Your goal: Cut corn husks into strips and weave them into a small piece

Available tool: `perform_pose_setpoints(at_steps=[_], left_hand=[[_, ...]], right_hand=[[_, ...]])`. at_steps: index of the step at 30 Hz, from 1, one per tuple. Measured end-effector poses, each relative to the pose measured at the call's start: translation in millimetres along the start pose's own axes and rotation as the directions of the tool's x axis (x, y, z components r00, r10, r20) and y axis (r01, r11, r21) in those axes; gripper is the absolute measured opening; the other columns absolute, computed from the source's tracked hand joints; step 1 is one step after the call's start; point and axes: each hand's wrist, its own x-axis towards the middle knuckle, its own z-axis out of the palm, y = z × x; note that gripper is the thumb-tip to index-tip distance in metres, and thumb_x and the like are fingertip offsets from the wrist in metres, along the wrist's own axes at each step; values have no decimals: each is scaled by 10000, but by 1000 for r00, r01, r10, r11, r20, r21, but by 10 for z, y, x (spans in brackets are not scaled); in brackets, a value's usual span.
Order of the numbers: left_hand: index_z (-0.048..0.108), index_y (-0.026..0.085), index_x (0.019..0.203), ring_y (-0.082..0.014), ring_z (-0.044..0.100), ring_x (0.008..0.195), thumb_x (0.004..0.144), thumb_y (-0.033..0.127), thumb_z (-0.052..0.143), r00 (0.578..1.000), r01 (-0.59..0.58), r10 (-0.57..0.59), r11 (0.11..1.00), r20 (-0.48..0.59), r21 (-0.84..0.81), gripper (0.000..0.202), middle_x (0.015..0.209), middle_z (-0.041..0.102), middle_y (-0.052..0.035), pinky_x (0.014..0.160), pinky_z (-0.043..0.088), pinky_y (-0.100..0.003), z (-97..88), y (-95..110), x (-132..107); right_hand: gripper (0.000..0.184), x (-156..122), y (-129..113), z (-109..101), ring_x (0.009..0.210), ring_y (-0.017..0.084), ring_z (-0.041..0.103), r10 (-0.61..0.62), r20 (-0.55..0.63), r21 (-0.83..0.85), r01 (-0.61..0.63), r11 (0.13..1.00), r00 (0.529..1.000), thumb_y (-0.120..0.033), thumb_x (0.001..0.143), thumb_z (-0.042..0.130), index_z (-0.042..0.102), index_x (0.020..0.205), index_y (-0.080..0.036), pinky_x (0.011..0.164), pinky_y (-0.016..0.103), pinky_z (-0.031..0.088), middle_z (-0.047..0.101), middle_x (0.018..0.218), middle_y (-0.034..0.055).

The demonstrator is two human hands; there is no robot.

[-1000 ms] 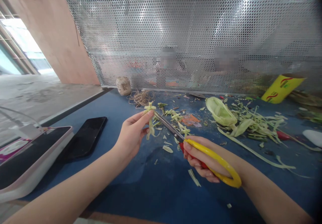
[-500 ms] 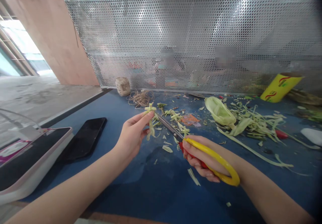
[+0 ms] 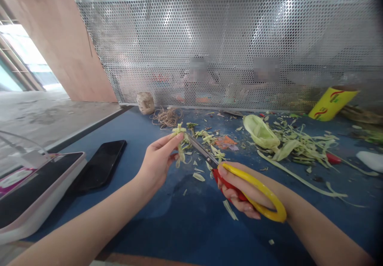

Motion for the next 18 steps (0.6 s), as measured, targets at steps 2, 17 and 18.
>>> perform_pose_setpoints(at_steps=[2,17,18], left_hand=[[686,135,691,-64,486,537,546,287,757,1000,5,-5,1000,7,-1,221,615,560,5,445,371,-152,5,-1,-3],[607,145,720,-79,506,558,540,259,762,996,-82,81,996,39,25,264,677,604,6,448,368,-168,-3,-73,21],[588,149,730,-81,511,555,535,259,764,996,-79,78,996,32,30,284,680,610,8,444,366,-168,4,-68,14]], right_hand=[[401,-6,-8,1,286,4,303,-7,6,8,7,1000,1000,-607,764,429,381,787,-210,231,103,294,370,521,-96],[438,23,30,10,362,9,292,-136,21,-6,136,991,991,-640,765,380,306,755,-209,320,125,265,340,567,-88],[443,30,45,8,373,7,283,-151,24,4,151,989,988,-644,762,380,303,755,-208,330,126,258,334,573,-87]])
